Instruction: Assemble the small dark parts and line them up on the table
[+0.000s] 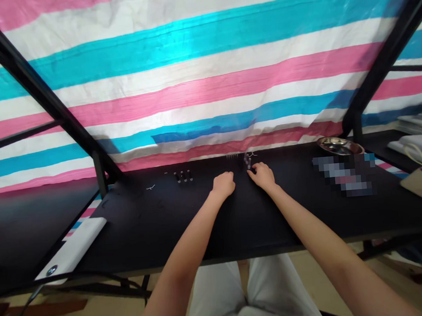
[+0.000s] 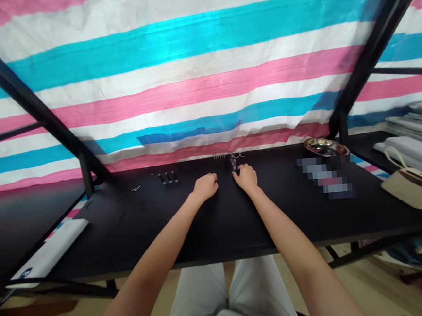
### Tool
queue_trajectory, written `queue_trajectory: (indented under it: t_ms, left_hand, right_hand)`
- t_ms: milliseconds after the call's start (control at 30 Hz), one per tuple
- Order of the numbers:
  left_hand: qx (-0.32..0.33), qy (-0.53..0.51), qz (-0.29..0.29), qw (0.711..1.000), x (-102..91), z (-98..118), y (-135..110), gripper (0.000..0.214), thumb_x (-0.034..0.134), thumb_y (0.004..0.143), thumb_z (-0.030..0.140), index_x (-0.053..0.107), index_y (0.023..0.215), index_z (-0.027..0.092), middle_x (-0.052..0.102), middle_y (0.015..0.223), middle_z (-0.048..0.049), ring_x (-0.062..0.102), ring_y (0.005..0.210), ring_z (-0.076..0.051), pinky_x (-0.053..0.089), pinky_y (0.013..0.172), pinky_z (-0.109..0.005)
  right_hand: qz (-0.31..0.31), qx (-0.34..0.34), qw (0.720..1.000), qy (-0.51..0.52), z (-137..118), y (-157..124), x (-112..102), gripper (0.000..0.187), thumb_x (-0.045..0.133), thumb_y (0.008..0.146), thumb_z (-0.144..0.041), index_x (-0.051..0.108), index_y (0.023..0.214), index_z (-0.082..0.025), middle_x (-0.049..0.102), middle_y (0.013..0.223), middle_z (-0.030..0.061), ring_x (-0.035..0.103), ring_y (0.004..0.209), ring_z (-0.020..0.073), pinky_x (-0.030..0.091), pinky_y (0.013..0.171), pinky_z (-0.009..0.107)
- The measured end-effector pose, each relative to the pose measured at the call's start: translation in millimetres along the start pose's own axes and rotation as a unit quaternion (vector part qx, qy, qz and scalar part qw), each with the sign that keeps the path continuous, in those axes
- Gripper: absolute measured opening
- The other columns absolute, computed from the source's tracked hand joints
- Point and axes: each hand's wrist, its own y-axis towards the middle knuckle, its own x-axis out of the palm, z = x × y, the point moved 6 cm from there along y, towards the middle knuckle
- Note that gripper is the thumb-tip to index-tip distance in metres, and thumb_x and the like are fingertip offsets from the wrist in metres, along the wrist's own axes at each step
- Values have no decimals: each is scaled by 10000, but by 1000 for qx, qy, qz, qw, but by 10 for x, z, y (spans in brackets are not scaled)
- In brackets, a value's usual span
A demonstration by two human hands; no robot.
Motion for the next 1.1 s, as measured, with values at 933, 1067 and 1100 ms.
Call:
queue_trajectory:
  t_ms: [933, 1067, 1100]
  left_hand:
    - [-11, -294, 282, 913, 98, -94, 359, 188, 525, 826, 281, 637, 940, 182, 639, 796, -18, 553, 722, -128, 391, 765, -279]
    - [-44, -350, 330, 876, 87, -185, 310, 173, 530, 820, 278, 633, 917, 179, 641, 831, -21, 560, 741, -124, 408, 790, -282]
    - [-50, -357, 339, 869, 85, -194, 299, 171, 531, 819, 280, 632, 913, 179, 641, 835, -22, 563, 757, -126, 408, 802, -285]
  right_hand:
    - [-32, -16, 999, 33, -76, 128, -10, 122, 508, 785, -290, 580, 793, -192, 619, 821, 30, 551, 731, 144, 326, 592, 235]
    - [-42, -26, 998, 32, -137, 44, -62, 113, 511, 779, -288, 580, 791, -199, 623, 793, 22, 553, 694, 141, 326, 576, 232]
    - [-44, -27, 998, 30, -151, 27, -75, 110, 511, 779, -287, 579, 791, -201, 624, 790, 21, 554, 689, 141, 325, 574, 233]
